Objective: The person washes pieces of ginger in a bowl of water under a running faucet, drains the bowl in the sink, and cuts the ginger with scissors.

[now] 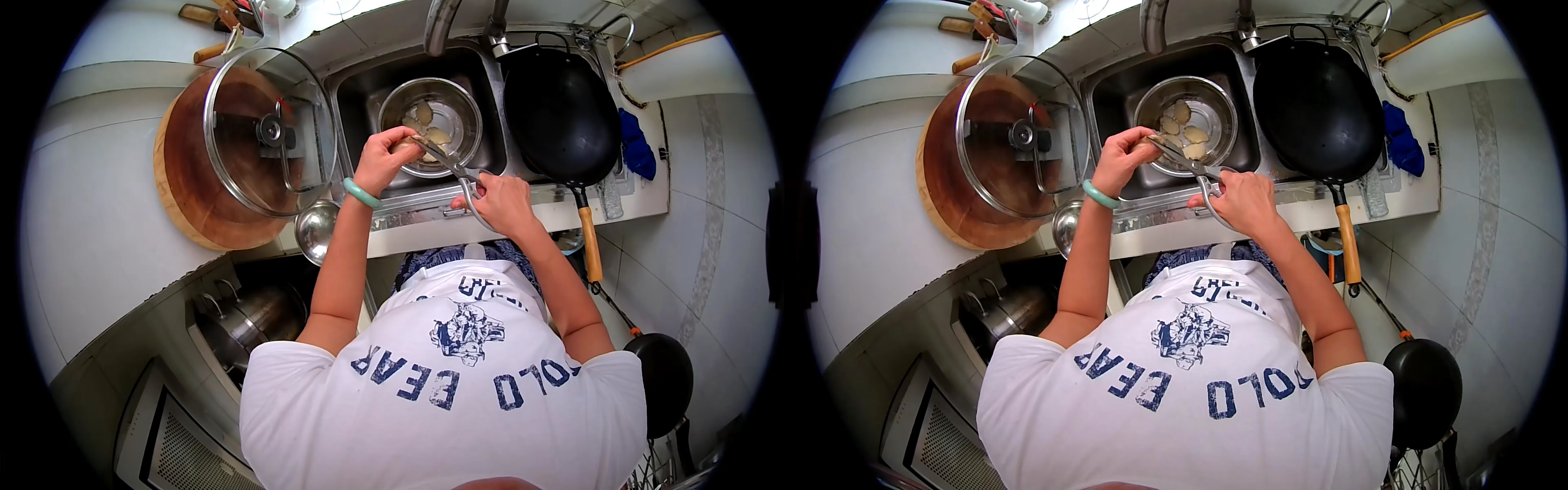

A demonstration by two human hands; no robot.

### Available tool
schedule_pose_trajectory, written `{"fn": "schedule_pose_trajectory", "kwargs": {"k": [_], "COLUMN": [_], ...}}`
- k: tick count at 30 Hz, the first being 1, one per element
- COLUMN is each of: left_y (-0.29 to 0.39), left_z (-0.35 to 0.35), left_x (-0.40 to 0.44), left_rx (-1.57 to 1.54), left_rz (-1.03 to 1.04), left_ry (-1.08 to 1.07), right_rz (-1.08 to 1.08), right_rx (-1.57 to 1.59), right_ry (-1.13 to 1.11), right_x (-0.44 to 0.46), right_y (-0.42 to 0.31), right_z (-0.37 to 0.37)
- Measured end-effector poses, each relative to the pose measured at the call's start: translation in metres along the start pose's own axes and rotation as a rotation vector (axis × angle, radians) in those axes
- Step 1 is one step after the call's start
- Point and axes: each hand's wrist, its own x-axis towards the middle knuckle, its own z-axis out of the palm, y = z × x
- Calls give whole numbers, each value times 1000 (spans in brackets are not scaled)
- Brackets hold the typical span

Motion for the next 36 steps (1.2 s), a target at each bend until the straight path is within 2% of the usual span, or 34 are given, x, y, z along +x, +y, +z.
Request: {"fn": "schedule_pose_trajectory", "kwargs": {"k": [19,21,36], "left_y": [-1,-1,1], "left_z": [1,2,6], "left_x": [-2,-3,-8], "left_rx": [132,43,-19], "left_rz": [-7,-4,-16], "left_ry": [-14,-23,-35], "right_rz": [-13,-27,-7], "right_rx": [-93,-99,-115], "right_ry": [89,96,83], "right_x": [-10,-11,-12], "right_y": [-5,-5,-4], "right_z": [-1,-1,2]}}
